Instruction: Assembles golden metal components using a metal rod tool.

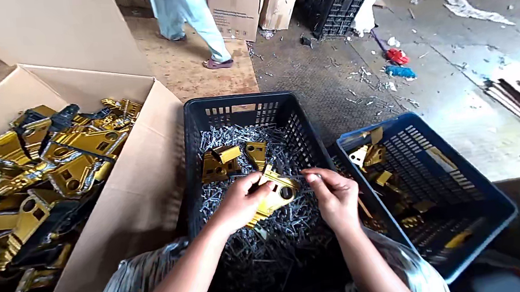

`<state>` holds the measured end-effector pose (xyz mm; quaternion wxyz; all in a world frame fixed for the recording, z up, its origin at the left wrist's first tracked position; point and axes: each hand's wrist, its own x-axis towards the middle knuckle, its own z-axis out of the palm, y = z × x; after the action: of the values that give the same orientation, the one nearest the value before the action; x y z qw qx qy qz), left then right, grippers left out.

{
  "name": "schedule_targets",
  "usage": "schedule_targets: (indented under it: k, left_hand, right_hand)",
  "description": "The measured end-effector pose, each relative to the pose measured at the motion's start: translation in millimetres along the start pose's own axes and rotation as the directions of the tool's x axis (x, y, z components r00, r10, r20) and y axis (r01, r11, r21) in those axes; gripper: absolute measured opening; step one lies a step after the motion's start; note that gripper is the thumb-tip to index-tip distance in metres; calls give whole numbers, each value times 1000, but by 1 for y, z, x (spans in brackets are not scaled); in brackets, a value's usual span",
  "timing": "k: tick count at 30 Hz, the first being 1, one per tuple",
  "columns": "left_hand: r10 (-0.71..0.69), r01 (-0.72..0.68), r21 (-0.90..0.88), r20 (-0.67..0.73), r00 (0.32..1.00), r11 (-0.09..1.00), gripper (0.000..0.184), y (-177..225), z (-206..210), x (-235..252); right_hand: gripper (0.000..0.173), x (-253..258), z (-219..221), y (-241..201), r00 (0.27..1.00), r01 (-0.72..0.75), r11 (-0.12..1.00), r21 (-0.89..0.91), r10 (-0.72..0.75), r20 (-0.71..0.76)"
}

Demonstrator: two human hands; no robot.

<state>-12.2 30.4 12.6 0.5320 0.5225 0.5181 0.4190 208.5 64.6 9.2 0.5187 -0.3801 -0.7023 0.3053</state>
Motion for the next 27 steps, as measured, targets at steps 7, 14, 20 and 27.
schedule_targets:
  k: [7,14,20,27]
  left_hand:
    - [-1,6,23,-228,974,1000,31,-7,16,5]
    - [72,-61,43,-326,943,997,26,-8,3,10]
    - [122,-37,-464,155,980,885,32,0,5,-6]
    - [33,-33,59,-2,999,998,47,-4,-4,6]
  right_hand:
    - [29,-9,17,13,959,282,875,-394,-250,132]
    - [33,-6,14,16,950,-15,982,-186,72,305]
    - [108,-5,15,6,833,-375,676,634,-54,550]
    - [103,-18,28,8,966,-49,949,312,-34,257]
